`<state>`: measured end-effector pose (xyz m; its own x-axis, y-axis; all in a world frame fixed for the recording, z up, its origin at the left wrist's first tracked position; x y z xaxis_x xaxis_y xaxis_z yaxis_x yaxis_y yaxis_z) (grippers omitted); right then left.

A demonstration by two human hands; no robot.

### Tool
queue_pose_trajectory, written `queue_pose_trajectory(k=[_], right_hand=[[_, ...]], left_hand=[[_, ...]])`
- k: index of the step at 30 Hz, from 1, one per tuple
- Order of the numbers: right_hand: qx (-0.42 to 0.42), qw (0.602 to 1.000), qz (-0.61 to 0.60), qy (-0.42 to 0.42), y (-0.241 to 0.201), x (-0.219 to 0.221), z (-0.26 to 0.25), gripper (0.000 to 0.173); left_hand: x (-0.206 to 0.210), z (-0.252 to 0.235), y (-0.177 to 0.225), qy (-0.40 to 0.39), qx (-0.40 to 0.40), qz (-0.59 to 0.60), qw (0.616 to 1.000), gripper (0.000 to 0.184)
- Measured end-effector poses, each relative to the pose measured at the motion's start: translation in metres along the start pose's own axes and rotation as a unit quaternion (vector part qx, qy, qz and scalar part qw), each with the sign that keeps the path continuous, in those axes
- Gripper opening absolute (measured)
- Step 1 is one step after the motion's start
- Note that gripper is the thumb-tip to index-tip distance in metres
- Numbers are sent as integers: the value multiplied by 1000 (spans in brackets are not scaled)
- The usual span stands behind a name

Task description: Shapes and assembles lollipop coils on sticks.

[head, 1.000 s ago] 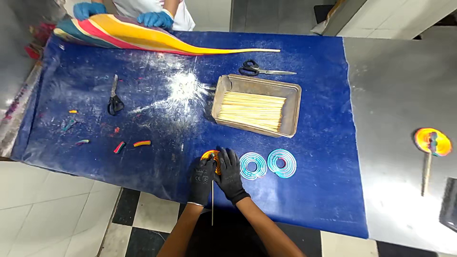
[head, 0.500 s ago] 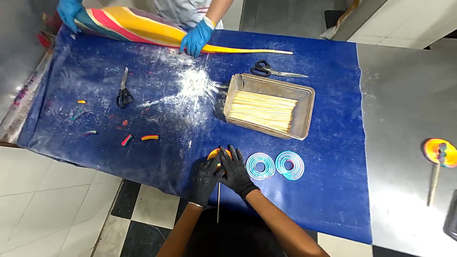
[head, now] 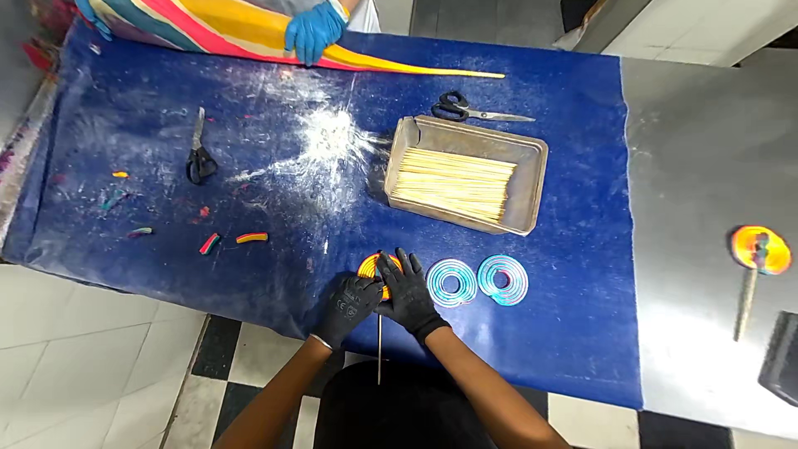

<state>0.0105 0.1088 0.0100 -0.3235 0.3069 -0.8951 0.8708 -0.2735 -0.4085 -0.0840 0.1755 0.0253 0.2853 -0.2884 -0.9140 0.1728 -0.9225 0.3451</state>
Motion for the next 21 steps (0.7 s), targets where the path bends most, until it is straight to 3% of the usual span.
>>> queue_pose_trajectory(k=[4,6,8,12,14,15,16,17,18,21], right_hand=[[-4,1000,10,7,0,2,-1,92],[-2,1000,17,-5,-1,2,-2,86],[4,999,21,-24,-2,2,-3,88],[22,995,29,-97,-4,4,-4,96],[52,988,-25,-144,-2,-4,-6,97],[70,990,-75,-100,0,-16,-12,89],[76,992,-97,4,0,-30,-23,76],[68,989,-90,99,-5,-39,-37,65],[45,986,-75,138,-17,-38,-50,61],[-66,997,1,38,-51,14,-88,73]], left_hand=[[-8,-5,13,-76,2,-15,997,18],[-6,0,18,-139,-27,-10,990,35],[-2,5,21,-168,-54,-20,984,48],[-1,0,21,-190,-99,5,977,47],[-26,2,5,-130,-188,160,960,43],[-44,8,-10,-66,-245,242,937,43],[-65,16,-26,12,-285,280,917,46],[-86,25,-36,84,-305,286,904,47],[-99,37,-42,135,-312,302,890,46],[-105,64,-46,188,-338,358,850,48]])
Point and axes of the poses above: each hand's wrist, its own z-axis away from the middle knuckle, its own x-axis out of the palm, y = z × x, the point moved 8 cm from there along -z, towards the middle knuckle, and after that the axes turned 4 degrees about y, right-handed, at the moved point
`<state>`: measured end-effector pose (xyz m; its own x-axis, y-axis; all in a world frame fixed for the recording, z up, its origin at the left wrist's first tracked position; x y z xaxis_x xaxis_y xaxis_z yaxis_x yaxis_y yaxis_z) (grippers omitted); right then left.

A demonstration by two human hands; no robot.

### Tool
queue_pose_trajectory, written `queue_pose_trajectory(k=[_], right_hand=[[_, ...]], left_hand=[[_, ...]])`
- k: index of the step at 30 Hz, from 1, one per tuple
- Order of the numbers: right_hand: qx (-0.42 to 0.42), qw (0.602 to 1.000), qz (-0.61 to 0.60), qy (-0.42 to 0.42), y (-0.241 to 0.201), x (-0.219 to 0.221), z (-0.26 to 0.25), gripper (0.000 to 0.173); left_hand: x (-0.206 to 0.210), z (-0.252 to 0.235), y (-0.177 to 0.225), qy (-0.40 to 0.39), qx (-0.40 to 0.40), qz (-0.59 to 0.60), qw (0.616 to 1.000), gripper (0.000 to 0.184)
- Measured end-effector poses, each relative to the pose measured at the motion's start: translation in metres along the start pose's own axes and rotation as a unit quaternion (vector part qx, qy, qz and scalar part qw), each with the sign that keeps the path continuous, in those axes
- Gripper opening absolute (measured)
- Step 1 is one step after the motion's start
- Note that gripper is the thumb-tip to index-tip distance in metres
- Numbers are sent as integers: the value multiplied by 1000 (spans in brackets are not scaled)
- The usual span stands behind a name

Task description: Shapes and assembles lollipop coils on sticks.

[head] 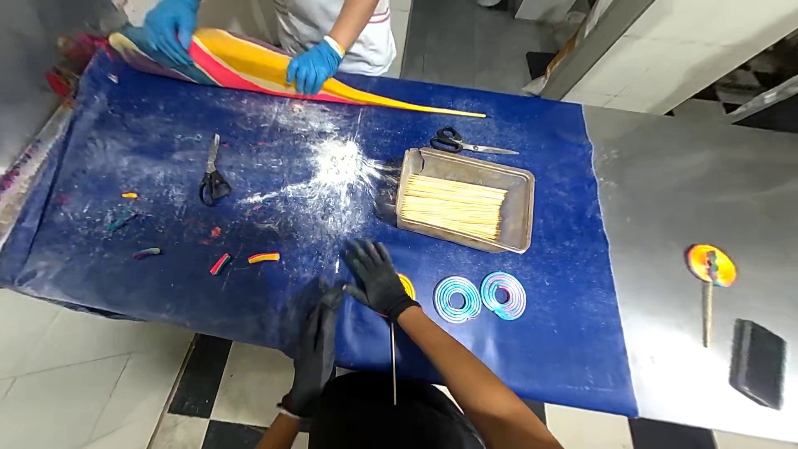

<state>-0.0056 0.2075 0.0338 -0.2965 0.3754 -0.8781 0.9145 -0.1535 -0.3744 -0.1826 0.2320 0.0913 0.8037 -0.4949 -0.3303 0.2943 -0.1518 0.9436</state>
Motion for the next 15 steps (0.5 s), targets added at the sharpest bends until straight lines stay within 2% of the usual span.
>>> queue_pose_trajectory(k=[1,3,7,11,13,14,15], right_hand=[[-18,999,17,-41,-2,15,-6,80],[-30,998,7,-51,-4,19,-8,82],[-17,998,-57,27,5,9,-2,67],[-25,998,2,51,-2,8,-1,54],[-14,999,15,-46,-4,19,-2,58],[2,994,-2,-108,-3,23,-5,60],[20,990,-38,-131,0,23,-12,59]], left_hand=[[-3,2,-3,4,5,-2,1000,49],[-13,6,-16,11,18,4,1000,53],[-34,19,-54,41,-60,32,997,52],[-38,20,-79,12,-92,79,993,56],[-39,22,-83,-4,-94,68,993,52],[-39,22,-83,-7,-94,68,993,50],[-42,20,-83,-14,-89,69,994,49]])
Point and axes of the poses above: each hand's wrist, its own z-axis away from the middle knuckle, its own x-axis out of the palm, y = z × x, the point moved 8 cm from there along -z, towards the middle knuckle, and after that the axes turned 4 degrees about y, right-handed, at the moved point
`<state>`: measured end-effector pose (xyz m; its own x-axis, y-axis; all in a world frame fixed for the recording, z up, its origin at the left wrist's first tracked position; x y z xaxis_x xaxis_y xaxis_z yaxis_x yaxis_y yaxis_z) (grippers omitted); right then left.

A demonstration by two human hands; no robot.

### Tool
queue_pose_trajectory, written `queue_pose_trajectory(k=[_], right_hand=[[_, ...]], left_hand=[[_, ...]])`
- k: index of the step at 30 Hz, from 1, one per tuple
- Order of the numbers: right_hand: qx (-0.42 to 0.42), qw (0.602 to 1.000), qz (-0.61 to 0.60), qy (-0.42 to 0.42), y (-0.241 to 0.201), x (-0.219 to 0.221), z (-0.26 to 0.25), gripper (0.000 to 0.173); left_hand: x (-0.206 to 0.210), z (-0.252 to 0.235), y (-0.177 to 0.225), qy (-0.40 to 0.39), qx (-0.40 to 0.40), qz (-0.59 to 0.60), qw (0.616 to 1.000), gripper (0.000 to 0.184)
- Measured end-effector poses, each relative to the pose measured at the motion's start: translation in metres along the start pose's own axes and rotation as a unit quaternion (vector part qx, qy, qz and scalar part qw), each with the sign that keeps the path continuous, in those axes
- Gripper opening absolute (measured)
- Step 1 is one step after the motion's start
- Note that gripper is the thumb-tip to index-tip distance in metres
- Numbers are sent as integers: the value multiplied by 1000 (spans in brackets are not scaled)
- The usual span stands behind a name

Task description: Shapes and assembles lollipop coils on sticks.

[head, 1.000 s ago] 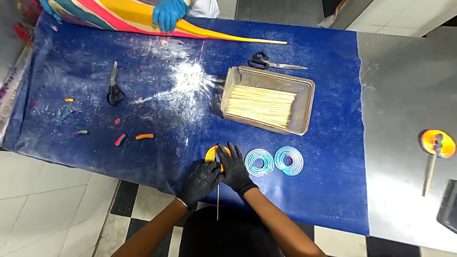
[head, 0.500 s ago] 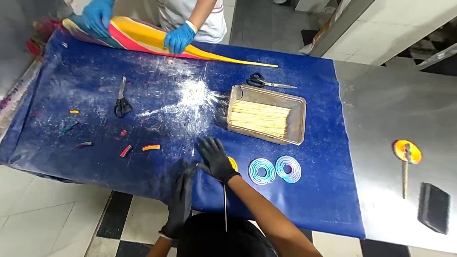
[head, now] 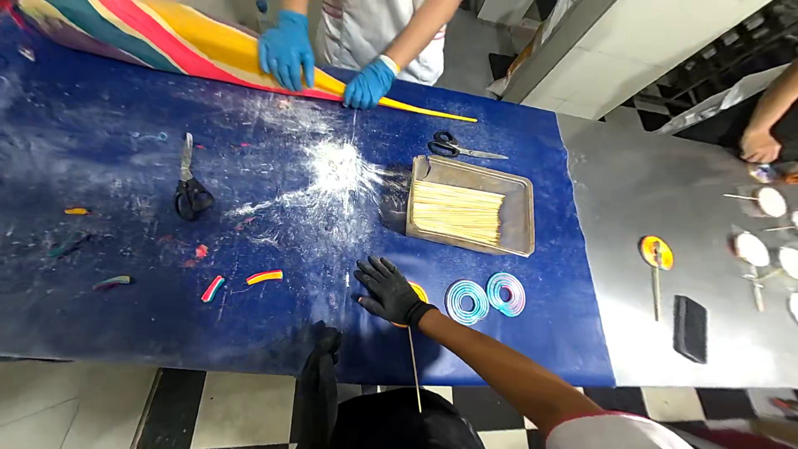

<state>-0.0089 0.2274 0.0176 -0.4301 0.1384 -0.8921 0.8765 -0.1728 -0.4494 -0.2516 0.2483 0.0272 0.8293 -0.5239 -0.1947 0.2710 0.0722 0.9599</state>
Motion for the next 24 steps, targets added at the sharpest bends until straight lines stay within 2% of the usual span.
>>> queue_pose_trajectory(k=[1,3,6,8,12,14,16,17,20,24], right_hand=[[6,999,-37,25,3,-7,-8,55],[-2,994,-10,108,11,-16,-17,54],[-44,988,51,138,10,-13,-26,59],[-79,981,61,164,3,-12,-16,53],[-58,993,9,100,7,-8,-21,41],[35,981,-78,173,16,-36,-13,31],[208,931,-72,292,26,-85,21,25],[280,909,-50,305,30,-97,47,25],[419,893,1,165,28,-74,101,30],[481,875,37,26,17,-36,105,46]], left_hand=[[-3,-1,1,-9,12,2,1000,48],[-7,4,-1,-18,22,16,999,48],[-14,-5,-7,-8,18,34,999,51],[-13,-4,-8,-4,15,40,999,50],[-2,-12,3,-42,78,-6,996,43],[0,-14,11,-63,95,-28,993,43],[-5,-20,24,-63,117,-48,990,42],[-9,-20,27,-62,127,-55,988,41],[-17,-24,21,-59,141,-55,987,41],[-7,-31,27,-94,162,-61,980,42]])
Point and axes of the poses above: each hand's wrist, its own z-axis away from the middle knuckle, its own x-axis out of the palm, y = z × x, the point moved 8 cm from there along -z, towards the middle knuckle, and after that the axes turned 4 degrees about y, right-handed, at the moved point
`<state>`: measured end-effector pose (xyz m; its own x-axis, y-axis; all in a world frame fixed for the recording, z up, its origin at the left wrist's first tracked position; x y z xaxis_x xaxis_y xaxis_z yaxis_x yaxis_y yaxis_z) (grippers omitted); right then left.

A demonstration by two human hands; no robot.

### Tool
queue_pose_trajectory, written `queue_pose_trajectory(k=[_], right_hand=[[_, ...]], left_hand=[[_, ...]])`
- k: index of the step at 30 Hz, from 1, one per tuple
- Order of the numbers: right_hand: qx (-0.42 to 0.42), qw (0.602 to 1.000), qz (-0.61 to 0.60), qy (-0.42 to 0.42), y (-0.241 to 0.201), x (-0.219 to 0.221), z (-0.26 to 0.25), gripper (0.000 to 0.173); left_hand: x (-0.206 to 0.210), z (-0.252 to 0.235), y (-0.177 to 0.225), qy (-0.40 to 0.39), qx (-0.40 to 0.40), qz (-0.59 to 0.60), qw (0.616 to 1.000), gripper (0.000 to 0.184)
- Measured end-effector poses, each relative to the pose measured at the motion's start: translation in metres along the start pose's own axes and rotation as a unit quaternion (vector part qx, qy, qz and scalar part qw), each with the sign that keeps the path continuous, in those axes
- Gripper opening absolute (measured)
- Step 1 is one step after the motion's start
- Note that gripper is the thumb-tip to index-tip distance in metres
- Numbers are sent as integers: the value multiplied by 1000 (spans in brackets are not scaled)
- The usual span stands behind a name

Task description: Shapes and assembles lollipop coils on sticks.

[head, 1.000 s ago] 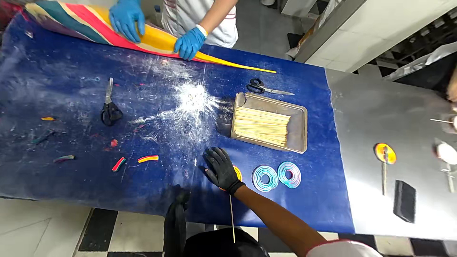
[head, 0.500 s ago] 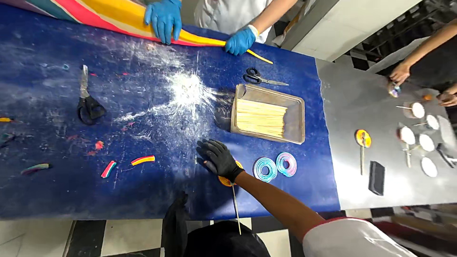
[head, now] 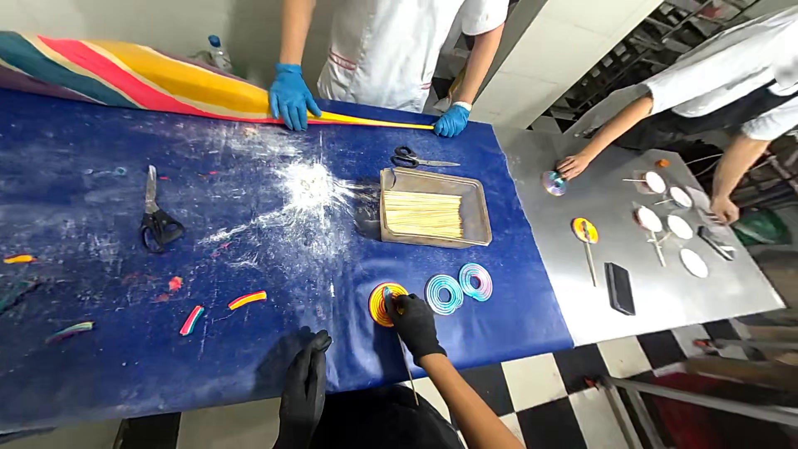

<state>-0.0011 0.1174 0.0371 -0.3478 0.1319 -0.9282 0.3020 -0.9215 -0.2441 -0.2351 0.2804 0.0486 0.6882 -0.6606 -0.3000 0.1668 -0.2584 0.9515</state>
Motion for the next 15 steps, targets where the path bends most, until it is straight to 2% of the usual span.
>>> queue_pose_trajectory(k=[2,8,15], right_hand=[[12,999,38,-28,-3,11,-4,50],[51,990,80,-102,-17,8,-7,44],[35,995,39,-88,-18,12,-10,36]], left_hand=[[6,-7,7,-23,8,-3,1000,41],[22,-8,11,-62,24,-18,998,40],[37,-1,12,-66,33,-2,997,39]])
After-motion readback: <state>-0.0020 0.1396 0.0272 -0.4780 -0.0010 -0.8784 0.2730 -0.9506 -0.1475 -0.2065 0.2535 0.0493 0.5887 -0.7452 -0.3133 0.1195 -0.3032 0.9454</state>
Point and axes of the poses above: each hand's wrist, its own z-axis away from the middle knuckle, its own x-axis out of the palm, y = z × x, the point moved 8 cm from there along -z, towards the middle knuckle, and after that the axes turned 4 degrees about y, right-handed, at the moved point
